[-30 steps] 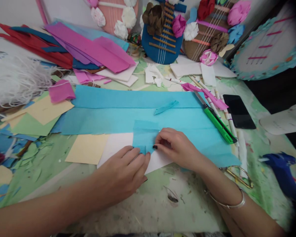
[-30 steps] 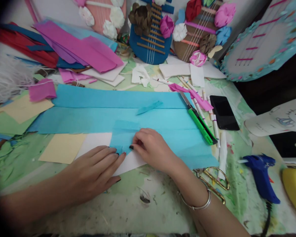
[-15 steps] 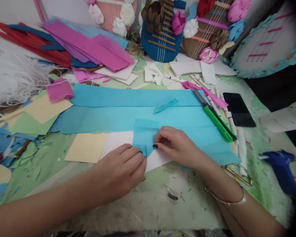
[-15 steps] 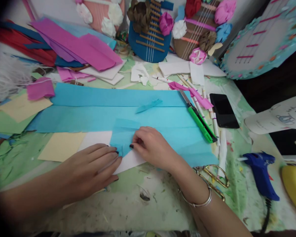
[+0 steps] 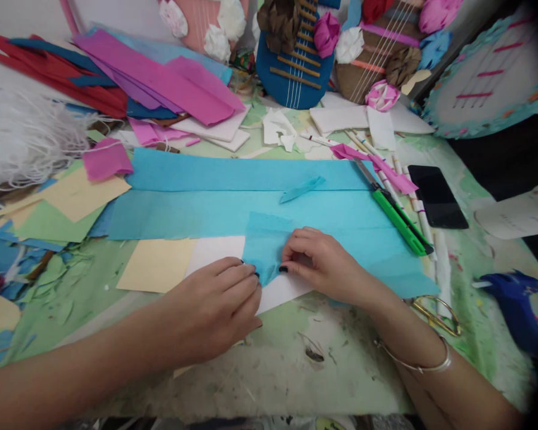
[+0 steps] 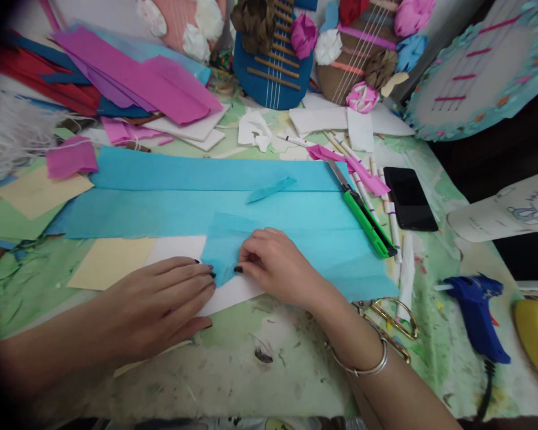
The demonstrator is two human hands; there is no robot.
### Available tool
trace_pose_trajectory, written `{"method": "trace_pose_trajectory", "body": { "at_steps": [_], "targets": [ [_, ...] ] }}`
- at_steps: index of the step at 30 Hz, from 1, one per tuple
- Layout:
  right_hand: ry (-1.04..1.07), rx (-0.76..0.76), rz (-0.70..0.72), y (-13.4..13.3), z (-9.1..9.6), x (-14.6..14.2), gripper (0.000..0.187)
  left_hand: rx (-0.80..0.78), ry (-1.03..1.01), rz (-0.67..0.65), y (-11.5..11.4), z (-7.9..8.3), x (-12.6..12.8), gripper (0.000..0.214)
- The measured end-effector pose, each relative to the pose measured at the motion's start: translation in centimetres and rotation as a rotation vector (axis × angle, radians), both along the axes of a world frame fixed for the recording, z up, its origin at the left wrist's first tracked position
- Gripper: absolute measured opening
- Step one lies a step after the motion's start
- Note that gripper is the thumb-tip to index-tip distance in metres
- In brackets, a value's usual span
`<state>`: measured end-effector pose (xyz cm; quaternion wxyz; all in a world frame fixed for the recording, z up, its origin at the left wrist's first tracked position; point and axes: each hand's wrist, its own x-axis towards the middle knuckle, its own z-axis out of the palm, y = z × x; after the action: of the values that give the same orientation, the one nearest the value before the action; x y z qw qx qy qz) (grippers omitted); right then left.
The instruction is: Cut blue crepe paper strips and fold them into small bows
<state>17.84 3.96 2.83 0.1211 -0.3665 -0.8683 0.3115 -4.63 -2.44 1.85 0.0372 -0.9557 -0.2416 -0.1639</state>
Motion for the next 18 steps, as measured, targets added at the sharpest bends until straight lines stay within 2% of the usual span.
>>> {"method": "trace_pose_trajectory", "body": {
  "at_steps": [8,10,18],
  "targets": [
    [0.010,-0.013,0.011,0.1,0.1,0.1,0.010,-0.115,-0.024,0.022,0.3,0.6,0.0,0.020],
    [0.020,-0.021,0.025,0.1,0.2,0.2,0.007,-0.121,-0.041,0.017,0.4,0.7,-0.1,0.018],
    [0.084,-0.067,0.061,0.0,-0.1,0.5,0.019,-0.097,0.024,0.004,1.3,0.6,-0.3,0.024]
  ]
}}
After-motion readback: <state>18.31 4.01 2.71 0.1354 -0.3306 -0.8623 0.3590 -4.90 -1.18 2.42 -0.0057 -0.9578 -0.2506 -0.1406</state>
